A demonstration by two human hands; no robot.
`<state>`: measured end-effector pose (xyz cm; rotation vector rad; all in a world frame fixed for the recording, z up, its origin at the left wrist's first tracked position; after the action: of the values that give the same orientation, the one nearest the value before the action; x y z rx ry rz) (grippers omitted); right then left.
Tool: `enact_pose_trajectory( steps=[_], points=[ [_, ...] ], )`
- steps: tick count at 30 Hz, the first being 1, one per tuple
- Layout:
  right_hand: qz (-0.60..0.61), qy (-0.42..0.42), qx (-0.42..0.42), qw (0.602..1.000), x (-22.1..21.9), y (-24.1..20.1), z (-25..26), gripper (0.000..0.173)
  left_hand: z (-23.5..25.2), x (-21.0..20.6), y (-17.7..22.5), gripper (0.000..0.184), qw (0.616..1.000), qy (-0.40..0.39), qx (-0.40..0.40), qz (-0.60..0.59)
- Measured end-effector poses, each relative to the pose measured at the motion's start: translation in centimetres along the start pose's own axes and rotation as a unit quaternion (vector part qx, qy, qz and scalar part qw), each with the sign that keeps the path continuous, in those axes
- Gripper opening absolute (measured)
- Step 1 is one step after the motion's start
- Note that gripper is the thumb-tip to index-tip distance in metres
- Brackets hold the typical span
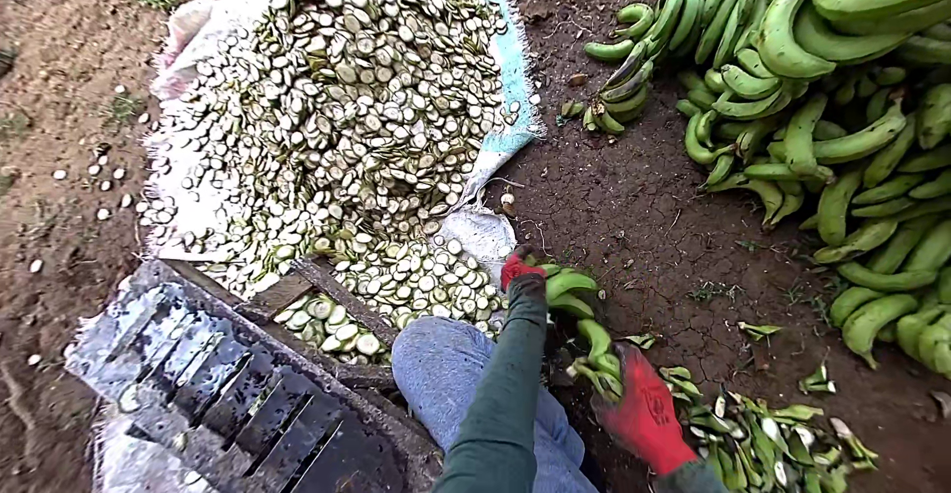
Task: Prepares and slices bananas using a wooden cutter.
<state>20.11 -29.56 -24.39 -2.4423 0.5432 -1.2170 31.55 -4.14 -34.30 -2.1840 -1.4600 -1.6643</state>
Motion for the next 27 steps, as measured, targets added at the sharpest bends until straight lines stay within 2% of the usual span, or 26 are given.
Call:
enact_pose_trajectory(
  steps=[2,4,6,9,12,14,15,17,19,21,22,23,24,25,26,27],
  points=[
    [0.122,0.048,-0.026,0.991,0.1,5.2,-4.5,0.08,0.4,2.2,-2.1,0.029,0.996,0.041,0.048,-0.056],
    [0.215,0.077,-0.063,0.972,-1.0,8.4,-5.9,0.076,-0.3,4.2,-3.2,0.028,0.989,0.067,0.081,-0.1],
    [0.26,0.113,-0.052,0.957,-0.4,8.7,-5.2,0.076,-1.5,5.1,-2.3,0.027,0.987,0.08,0.041,-0.134],
    [0.3,0.169,0.036,0.938,4.2,5.3,-3.1,0.076,-4.2,4.7,2.9,0.035,0.968,0.046,-0.101,-0.224],
    [0.392,0.231,0.135,0.88,9.9,1.0,-2.7,0.076,-6.9,3.6,9.8,0.041,0.927,-0.082,-0.278,-0.24],
    [0.431,0.239,0.199,0.847,12.4,-1.7,-3.1,0.076,-8.4,4.6,12.8,0.049,0.886,-0.143,-0.377,-0.23],
    [0.439,0.236,0.226,0.837,13.2,-3.0,-3.3,0.075,-9.5,6.8,13.3,0.048,0.87,-0.157,-0.397,-0.247],
    [0.433,0.208,0.289,0.828,14.4,-5.9,-3.4,0.069,-12.8,13.0,14.0,0.045,0.835,-0.19,-0.415,-0.308],
    [0.416,0.145,0.358,0.823,14.5,-9.7,-3.9,0.062,-17.5,18.2,14.9,0.053,0.82,-0.256,-0.446,-0.252],
    [0.43,0.05,0.424,0.795,13.4,-14.1,-4.7,0.059,-21.2,21.5,13.8,0.06,0.815,-0.287,-0.463,-0.197],
    [0.453,-0.001,0.445,0.772,12.3,-16.3,-5.1,0.059,-22.4,22.2,12.5,0.072,0.806,-0.291,-0.475,-0.202],
    [0.471,-0.044,0.457,0.754,10.9,-18.5,-5.6,0.06,-23.3,22.8,10.8,0.085,0.81,-0.278,-0.477,-0.198],
    [0.473,-0.079,0.472,0.74,9.4,-20.7,-6.3,0.06,-23.8,23.2,8.9,0.092,0.839,-0.239,-0.457,-0.173],
    [0.453,-0.112,0.496,0.732,7.8,-22.8,-7.1,0.06,-24.1,23.9,6.8,0.09,0.883,-0.188,-0.414,-0.116],
    [0.392,-0.115,0.523,0.748,6.4,-24.3,-8.3,0.061,-24.2,24.8,4.3,0.085,0.918,-0.151,-0.363,-0.042],
    [0.288,-0.076,0.547,0.783,5.4,-25.4,-9.7,0.06,-24.0,26.0,1.0,0.078,0.944,-0.13,-0.299,0.055]
  ],
)
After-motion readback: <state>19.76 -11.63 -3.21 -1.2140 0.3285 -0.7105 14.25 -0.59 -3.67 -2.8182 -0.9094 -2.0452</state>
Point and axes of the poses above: each hand's wrist, its own z-axis towards the middle knuckle, its own x-axis out of the back of the hand, y = z × x, the point moved 9 cm from there along z, towards the middle knuckle, and after that the axes turned 3 degrees about -x, right-handed, at the moved point
